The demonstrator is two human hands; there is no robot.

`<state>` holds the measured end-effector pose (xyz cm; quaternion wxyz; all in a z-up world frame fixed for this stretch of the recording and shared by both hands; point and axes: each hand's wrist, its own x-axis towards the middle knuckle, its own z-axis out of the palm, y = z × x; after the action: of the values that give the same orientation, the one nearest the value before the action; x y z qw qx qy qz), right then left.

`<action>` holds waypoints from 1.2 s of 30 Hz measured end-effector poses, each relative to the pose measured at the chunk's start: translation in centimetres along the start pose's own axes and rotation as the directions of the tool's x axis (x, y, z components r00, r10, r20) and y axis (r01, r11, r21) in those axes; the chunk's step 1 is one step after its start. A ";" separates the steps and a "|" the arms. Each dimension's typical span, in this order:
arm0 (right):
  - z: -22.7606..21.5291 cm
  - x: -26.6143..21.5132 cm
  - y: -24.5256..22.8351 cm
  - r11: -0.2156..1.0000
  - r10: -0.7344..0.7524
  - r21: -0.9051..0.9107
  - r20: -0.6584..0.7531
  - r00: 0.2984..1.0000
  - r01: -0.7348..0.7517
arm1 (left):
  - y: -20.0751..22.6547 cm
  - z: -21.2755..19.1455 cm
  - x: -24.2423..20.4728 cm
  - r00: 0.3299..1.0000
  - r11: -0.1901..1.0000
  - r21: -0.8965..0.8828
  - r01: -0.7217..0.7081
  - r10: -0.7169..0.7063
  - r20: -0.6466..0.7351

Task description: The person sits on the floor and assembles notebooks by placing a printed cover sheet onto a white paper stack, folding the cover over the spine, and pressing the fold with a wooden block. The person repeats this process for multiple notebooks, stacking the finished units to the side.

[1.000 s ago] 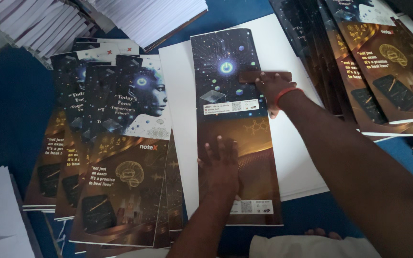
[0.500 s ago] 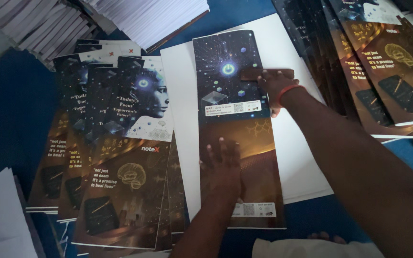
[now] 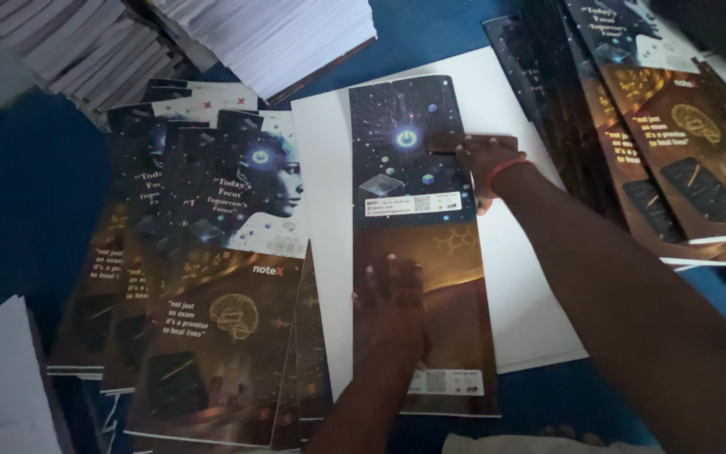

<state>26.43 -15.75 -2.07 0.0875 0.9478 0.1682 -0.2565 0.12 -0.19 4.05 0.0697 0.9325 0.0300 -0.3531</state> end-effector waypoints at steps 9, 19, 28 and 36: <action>0.0 1.2 0.4 1.000 -0.013 -0.003 -0.012 1.000 0.013 | -0.6 1.2 1.1 0.998 1.000 0.001 -0.029 0.029 -0.057; -0.1 2.0 0.8 0.993 -0.039 -0.110 -0.065 0.997 0.032 | -0.6 -0.2 -1.1 0.992 0.998 0.007 -0.057 0.057 -0.108; -3.2 0.4 0.0 0.999 0.005 -0.050 0.001 1.000 -0.005 | -1.1 2.2 1.2 0.969 0.994 -0.058 -0.088 0.072 -0.238; -2.7 1.8 0.8 0.992 -0.020 -0.125 -0.042 0.999 0.015 | -1.7 3.3 0.8 0.935 0.989 -0.019 -0.147 0.133 -0.328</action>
<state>29.45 -15.33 -0.58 0.1404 0.9443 0.1941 -0.2258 -1.60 0.99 0.94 0.1088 0.9760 -0.0179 -0.1875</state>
